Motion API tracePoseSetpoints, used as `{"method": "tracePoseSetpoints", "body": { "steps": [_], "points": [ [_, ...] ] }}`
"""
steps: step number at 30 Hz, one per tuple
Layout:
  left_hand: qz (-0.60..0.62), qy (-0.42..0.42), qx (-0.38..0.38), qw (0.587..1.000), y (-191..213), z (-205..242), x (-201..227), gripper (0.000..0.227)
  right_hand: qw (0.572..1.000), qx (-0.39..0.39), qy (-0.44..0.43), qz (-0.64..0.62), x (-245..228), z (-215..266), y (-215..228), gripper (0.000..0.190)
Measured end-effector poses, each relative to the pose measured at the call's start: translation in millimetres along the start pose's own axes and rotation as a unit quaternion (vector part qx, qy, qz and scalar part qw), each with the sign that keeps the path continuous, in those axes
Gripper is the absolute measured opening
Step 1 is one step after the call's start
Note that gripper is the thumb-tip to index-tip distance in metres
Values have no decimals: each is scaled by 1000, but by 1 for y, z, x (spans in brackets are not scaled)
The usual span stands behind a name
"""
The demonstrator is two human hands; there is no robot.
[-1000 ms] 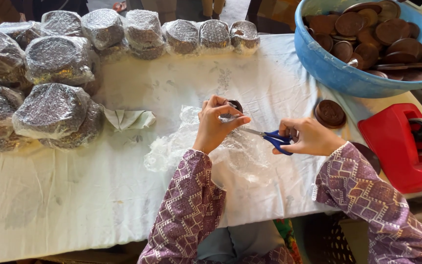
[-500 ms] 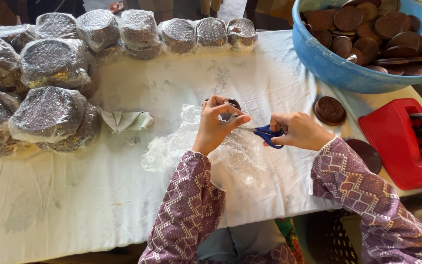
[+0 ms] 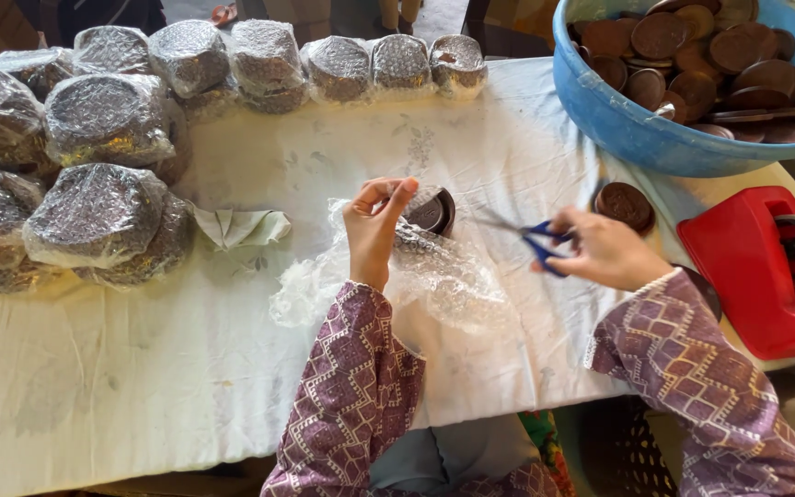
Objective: The person wraps a stack of brown ceramic plates in bubble wrap. They place the plates on a sheet of bubble wrap, fold the material around them, and use scissors to trim the excess. Finally, they secure the package with clear tape.
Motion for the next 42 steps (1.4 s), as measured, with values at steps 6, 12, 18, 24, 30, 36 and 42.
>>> {"method": "tracePoseSetpoints", "body": {
  "steps": [6, 12, 18, 24, 30, 36, 42],
  "points": [
    [7, 4, 37, 999, 1, 5, 7, 24, 983, -18, -112, 143, 83, -7, -17, 51],
    [31, -22, 39, 999, -5, 13, 28, 43, 953, 149, -108, 243, 4, 0, 16, 17],
    [0, -20, 15, 1000, -5, 8, -7, 37, 935, 217, 64, -273, -125, -24, 12, 43],
    [-13, -26, -29, 999, -13, 10, -13, 20, 795, 168, 66, -579, -92, -79, -60, 18],
    [-165, -225, -104, 955, -40, 44, 42, 15, 604, 108, -74, -786, -55, -89, -96, 15],
    [-244, -282, -78, 925, -33, 42, 42, 18, 571, 63, -103, -812, -97, -63, -78, 23],
    [-251, -281, -1, 926, -28, 52, 60, 15, 627, 95, -28, -772, -91, -69, -82, 23]
  ]
}}
Point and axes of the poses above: each hand's wrist, its own z-axis away from the middle knuckle, its own y-axis out of the back of the hand, x = y × z, the point moved 7 cm from there along -z, towards the middle knuckle, and after that the axes turned 13 degrees about x, right-handed, at the moved point
